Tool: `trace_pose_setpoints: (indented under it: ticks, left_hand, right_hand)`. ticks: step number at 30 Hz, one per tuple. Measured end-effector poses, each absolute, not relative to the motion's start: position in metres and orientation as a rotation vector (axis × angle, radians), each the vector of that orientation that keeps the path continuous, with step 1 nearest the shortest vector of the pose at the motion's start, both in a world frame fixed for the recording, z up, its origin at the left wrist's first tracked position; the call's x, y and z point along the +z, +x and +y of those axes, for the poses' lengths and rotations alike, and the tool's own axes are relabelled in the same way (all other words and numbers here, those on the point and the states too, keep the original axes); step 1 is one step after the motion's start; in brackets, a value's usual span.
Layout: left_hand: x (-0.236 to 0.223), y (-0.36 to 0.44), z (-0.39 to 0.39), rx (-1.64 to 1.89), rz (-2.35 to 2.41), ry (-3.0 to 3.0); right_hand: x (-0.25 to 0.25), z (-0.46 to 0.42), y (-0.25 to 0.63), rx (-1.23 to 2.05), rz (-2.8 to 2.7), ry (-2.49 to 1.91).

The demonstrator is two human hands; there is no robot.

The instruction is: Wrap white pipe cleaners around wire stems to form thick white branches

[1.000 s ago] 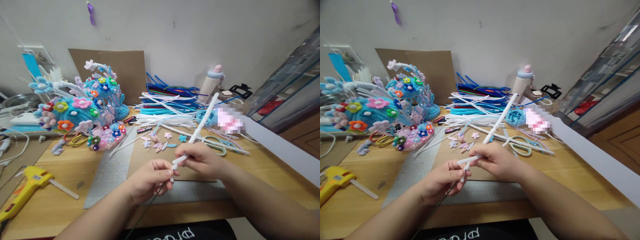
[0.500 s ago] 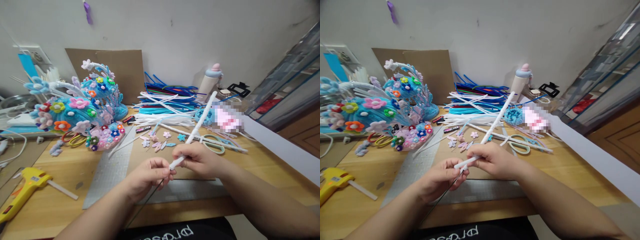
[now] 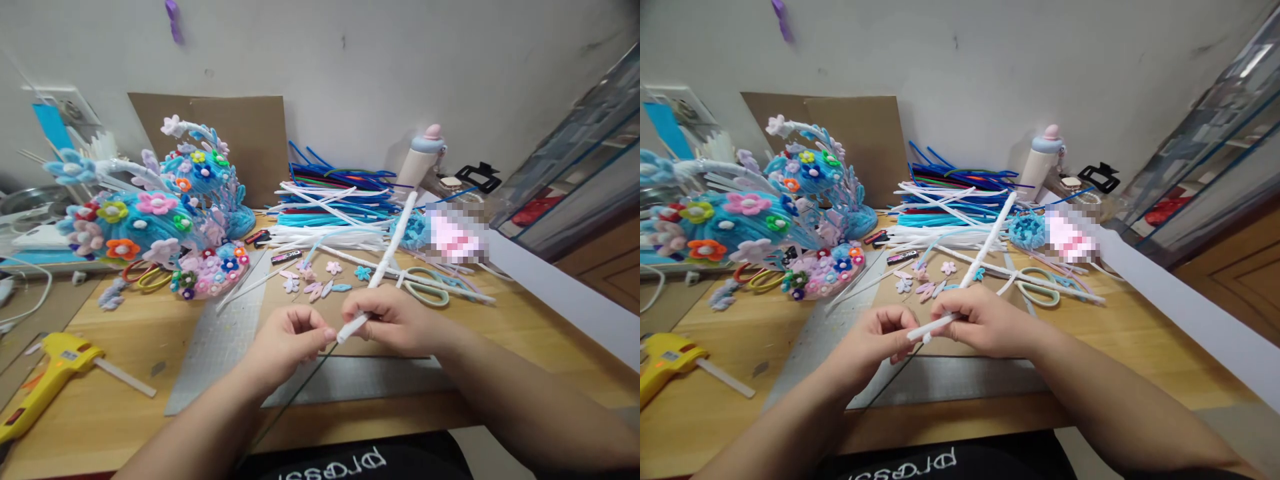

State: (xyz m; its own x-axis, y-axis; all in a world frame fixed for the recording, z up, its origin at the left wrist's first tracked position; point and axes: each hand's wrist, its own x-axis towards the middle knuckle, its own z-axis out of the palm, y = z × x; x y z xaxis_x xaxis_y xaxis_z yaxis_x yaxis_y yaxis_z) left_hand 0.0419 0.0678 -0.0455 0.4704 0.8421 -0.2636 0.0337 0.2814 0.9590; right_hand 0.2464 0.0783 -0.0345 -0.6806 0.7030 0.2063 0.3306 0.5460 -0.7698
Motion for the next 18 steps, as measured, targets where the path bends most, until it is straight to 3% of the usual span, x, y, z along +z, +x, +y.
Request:
trace_pose_setpoints:
  ticks: [5, 11, 18]
  left_hand:
    - [-0.043, 0.043, 0.061, 0.92, 1.127, 1.635]
    - [-0.053, 0.042, 0.05, 1.105, 1.082, 2.375]
    - [-0.055, 0.041, 0.055, 1.106, 1.077, 2.485]
  right_hand:
    - [-0.033, 0.075, 0.241, 0.692, -2.239, -1.023]
    - [-0.039, 0.071, 0.237, 0.611, -2.146, -1.12]
    - [-0.044, 0.068, 0.234, 0.591, -2.067, -1.217]
